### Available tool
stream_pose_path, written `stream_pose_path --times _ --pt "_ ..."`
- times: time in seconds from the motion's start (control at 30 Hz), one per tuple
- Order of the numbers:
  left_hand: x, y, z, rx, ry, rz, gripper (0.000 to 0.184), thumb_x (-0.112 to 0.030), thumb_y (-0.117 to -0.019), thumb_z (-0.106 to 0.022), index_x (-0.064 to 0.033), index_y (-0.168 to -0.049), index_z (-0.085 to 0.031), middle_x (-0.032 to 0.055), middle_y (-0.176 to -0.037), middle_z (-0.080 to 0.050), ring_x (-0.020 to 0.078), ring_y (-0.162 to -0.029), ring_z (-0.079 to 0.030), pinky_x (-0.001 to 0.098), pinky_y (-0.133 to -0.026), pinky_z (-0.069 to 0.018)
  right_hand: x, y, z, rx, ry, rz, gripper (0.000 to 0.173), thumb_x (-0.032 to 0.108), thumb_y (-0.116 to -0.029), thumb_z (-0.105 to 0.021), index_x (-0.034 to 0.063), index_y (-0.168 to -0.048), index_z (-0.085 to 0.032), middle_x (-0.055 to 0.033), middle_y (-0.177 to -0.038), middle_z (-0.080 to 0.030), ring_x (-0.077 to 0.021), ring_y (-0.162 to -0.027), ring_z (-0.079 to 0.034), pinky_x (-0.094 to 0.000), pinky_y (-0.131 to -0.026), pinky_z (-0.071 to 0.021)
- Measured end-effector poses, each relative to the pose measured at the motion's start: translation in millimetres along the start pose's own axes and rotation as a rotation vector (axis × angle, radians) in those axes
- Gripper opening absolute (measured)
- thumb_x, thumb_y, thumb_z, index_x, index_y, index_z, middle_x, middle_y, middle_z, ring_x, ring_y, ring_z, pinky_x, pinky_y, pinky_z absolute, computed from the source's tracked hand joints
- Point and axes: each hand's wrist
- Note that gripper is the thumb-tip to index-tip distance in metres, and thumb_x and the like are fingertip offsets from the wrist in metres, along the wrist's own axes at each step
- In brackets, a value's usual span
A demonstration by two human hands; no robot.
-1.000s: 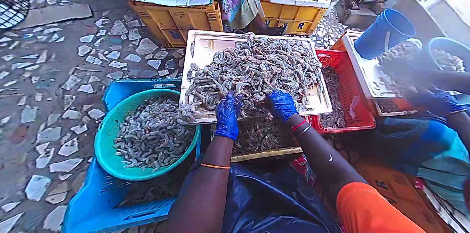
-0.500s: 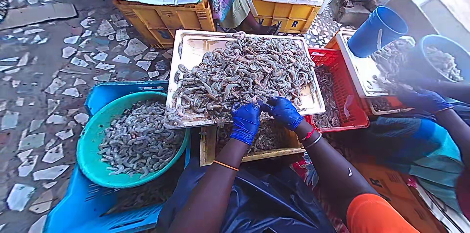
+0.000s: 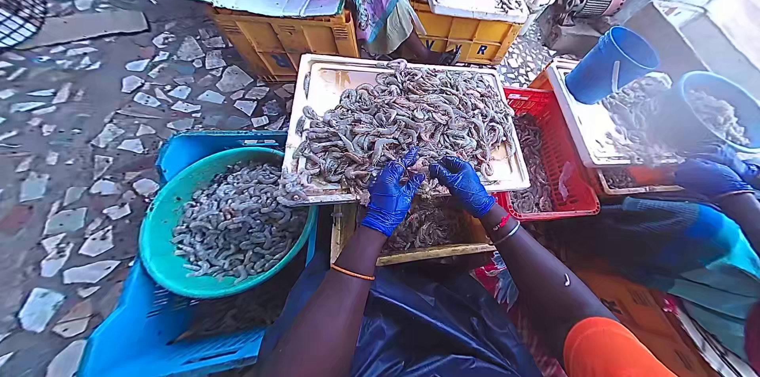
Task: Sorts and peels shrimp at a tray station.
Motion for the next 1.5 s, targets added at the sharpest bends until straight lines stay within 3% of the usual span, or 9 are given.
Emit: stream_pose_path --times 0.13,0.33,0.6,0.73,0.8,1.03,1.2,1.37,1.5 --pt "-11.7 6.3 -13.7 -0.136 -0.159 -0.105 0.044 -0.009 -0.0986 -0.060 -0.0096 -0.143 -0.062 0.0202 -0.124 -0.070 0.0382 -0.115 -0.067 0.0585 -0.101 -0.0491 8.3 5.9 -20.0 -0.050 -0.227 0.028 0.019 0.025 -0.1028 -0.061 0.0079 -0.096 -0.068 0.0024 -0.075 -0.061 -0.0055 -0.066 -0.054 -0.0247 -0.066 -0.0477" --pt "-29.2 5.8 -1.3 -0.123 0.187 0.139 0.022 -0.010 -0.1065 -0.052 0.0005 -0.110 -0.071 0.0120 -0.105 -0.072 0.0164 -0.099 -0.068 0.0383 -0.094 -0.0537 6.1 5.5 -14.6 -0.029 0.037 0.104 0.018 0.025 -0.0987 -0.068 0.0078 -0.095 -0.067 -0.0009 -0.081 -0.062 -0.0090 -0.073 -0.058 -0.0316 -0.070 -0.0496" --pt "-7.1 -7.1 13.3 -0.240 0.340 0.213 0.026 -0.009 -0.1073 -0.048 -0.0011 -0.118 -0.071 0.0077 -0.110 -0.074 0.0079 -0.093 -0.069 0.0284 -0.089 -0.0563 2.3 5.7 -1.5 -0.004 -0.054 0.131 0.015 0.022 -0.0997 -0.066 0.0084 -0.095 -0.068 0.0003 -0.083 -0.066 -0.0074 -0.076 -0.061 -0.0287 -0.072 -0.0519" --pt "-15.8 2.0 15.1 0.144 0.460 0.122 0.041 -0.006 -0.1033 -0.056 -0.0068 -0.144 -0.057 0.0065 -0.136 -0.065 0.0067 -0.102 -0.067 0.0255 -0.091 -0.0548 5.1 7.7 -1.1 -0.004 -0.166 0.079 0.011 0.019 -0.0990 -0.066 0.0085 -0.096 -0.069 0.0012 -0.080 -0.067 -0.0062 -0.073 -0.062 -0.0270 -0.071 -0.0533" --pt "-21.2 6.7 5.1 0.215 0.500 0.152 0.037 -0.002 -0.0990 -0.062 -0.0031 -0.136 -0.060 0.0074 -0.115 -0.070 0.0063 -0.091 -0.067 0.0245 -0.084 -0.0572 5.2 7.7 -3.5 0.018 -0.158 0.082 0.010 0.017 -0.0967 -0.069 0.0077 -0.093 -0.069 0.0003 -0.078 -0.067 -0.0069 -0.071 -0.062 -0.0277 -0.069 -0.0533" --pt "-24.3 1.1 6.2 0.185 -0.152 0.174 0.025 -0.025 -0.1033 -0.060 -0.0111 -0.117 -0.075 0.0135 -0.113 -0.073 0.0311 -0.110 -0.068 0.0600 -0.098 -0.0488 6.2 10.1 -9.7 -0.131 -0.446 0.067 0.013 0.014 -0.0973 -0.063 0.0120 -0.084 -0.066 0.0042 -0.071 -0.062 -0.0053 -0.064 -0.057 -0.0244 -0.064 -0.0507" --pt "-11.1 -1.0 12.1 0.090 0.237 0.182 0.022 -0.013 -0.1046 -0.057 -0.0046 -0.119 -0.071 0.0090 -0.118 -0.072 0.0154 -0.112 -0.067 0.0404 -0.104 -0.0510 6.8 10.1 12.9 -0.035 -0.496 0.066 0.015 0.019 -0.1002 -0.059 0.0127 -0.088 -0.065 0.0040 -0.073 -0.063 -0.0059 -0.066 -0.058 -0.0245 -0.068 -0.0524" --pt "-29.3 -0.7 37.9 -0.053 0.465 0.137 0.022 -0.006 -0.1052 -0.051 0.0000 -0.118 -0.067 0.0036 -0.112 -0.072 0.0040 -0.096 -0.067 0.0237 -0.090 -0.0547 8.6 9.8 14.9 0.039 -0.329 0.012 0.020 0.019 -0.1041 -0.055 0.0089 -0.091 -0.066 0.0036 -0.073 -0.063 -0.0049 -0.066 -0.058 -0.0235 -0.067 -0.0513" --pt "-21.9 12.7 67.6 -0.109 0.564 0.087 0.024 -0.006 -0.1058 -0.048 -0.0058 -0.119 -0.068 -0.0027 -0.109 -0.072 0.0045 -0.087 -0.067 0.0256 -0.084 -0.0578 13.5 10.0 14.7 0.115 -0.351 0.017 0.021 0.022 -0.1052 -0.054 0.0067 -0.103 -0.068 0.0007 -0.086 -0.068 -0.0079 -0.077 -0.064 -0.0279 -0.076 -0.0560"
Point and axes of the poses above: each hand's wrist, its own y-axis away from the middle knuckle, its own z-axis out of the back of the hand, x = y × z
